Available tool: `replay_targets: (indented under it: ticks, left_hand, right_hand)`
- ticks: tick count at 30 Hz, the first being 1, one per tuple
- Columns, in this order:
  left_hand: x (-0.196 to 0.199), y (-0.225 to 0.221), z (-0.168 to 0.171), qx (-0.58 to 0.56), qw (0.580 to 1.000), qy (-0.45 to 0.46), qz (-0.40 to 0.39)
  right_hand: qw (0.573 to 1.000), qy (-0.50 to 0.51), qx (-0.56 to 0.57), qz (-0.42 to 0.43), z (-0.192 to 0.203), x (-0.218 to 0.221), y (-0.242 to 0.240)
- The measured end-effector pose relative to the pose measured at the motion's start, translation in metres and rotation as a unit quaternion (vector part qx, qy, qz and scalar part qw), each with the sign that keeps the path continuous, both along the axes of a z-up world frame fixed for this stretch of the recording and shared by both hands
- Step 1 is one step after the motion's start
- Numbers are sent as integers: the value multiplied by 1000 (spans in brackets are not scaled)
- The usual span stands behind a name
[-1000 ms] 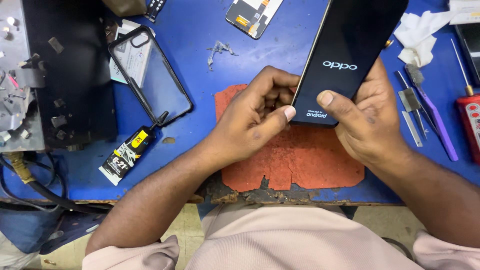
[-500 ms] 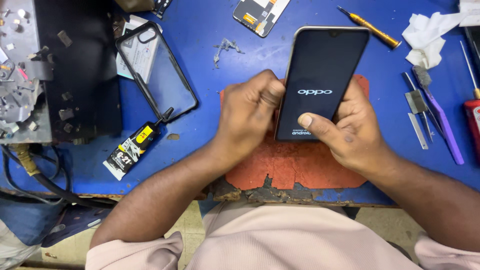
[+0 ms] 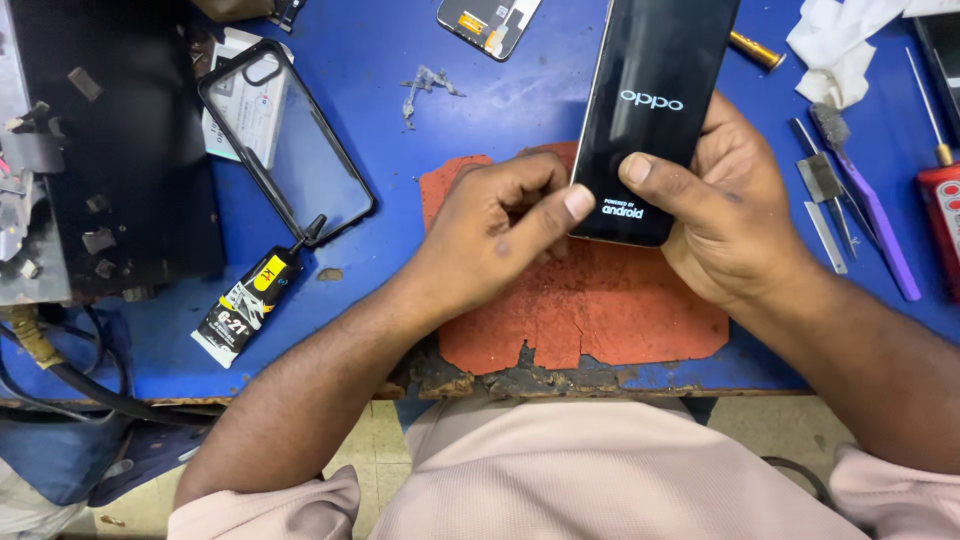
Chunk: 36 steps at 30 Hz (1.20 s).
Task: The person reassembles a disassembled smartphone by aligning the back cover with the main body and pressing the edges to secure it. They then power on the device and interact with the touchscreen to verify functionality.
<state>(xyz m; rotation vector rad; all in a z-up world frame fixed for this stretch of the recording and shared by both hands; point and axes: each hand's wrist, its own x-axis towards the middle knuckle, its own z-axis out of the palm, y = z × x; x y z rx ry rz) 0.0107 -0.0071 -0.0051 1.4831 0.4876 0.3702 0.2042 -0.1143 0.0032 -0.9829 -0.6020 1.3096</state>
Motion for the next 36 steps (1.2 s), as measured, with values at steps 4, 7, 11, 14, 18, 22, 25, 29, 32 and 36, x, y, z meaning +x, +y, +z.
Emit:
replay_targets:
  ticks: [4, 7, 11, 14, 18, 22, 25, 29, 32, 36]
  left_hand:
    - [6, -5, -3, -50, 999, 4, 10]
    - [5, -4, -5, -24, 999, 19, 38]
    - [1, 5, -3, -5, 986, 9, 165]
    - [-8, 13, 1, -25, 959, -71, 274]
    - [-11, 14, 12, -1, 933, -169, 317]
    - [-18, -3, 31, 47, 957, -140, 251]
    - [-16, -13, 38, 81, 973, -136, 170]
    - [-12, -17, 29, 51, 981, -134, 134]
    - [-12, -20, 21, 27, 983, -166, 77]
    - [-10, -22, 14, 12, 982, -181, 57]
  right_hand:
    - [998, -63, 22, -20, -7, -3, -1]
    - [995, -91, 23, -26, -8, -1, -2]
    - [998, -15, 39, -43, -4, 11, -4]
    - [995, -16, 54, -78, -4, 22, -4]
    - [978, -202, 46, -23, -12, 23, 0]
    - [961, -264, 17, 86, -12, 8, -7]
    - [966, -237, 33, 99, -12, -3, -19]
    - [952, -288, 49, 91, -17, -1, -27]
    - [964, -247, 50, 89, -24, 1, -28]
    - [956, -265, 55, 116, -30, 3, -30]
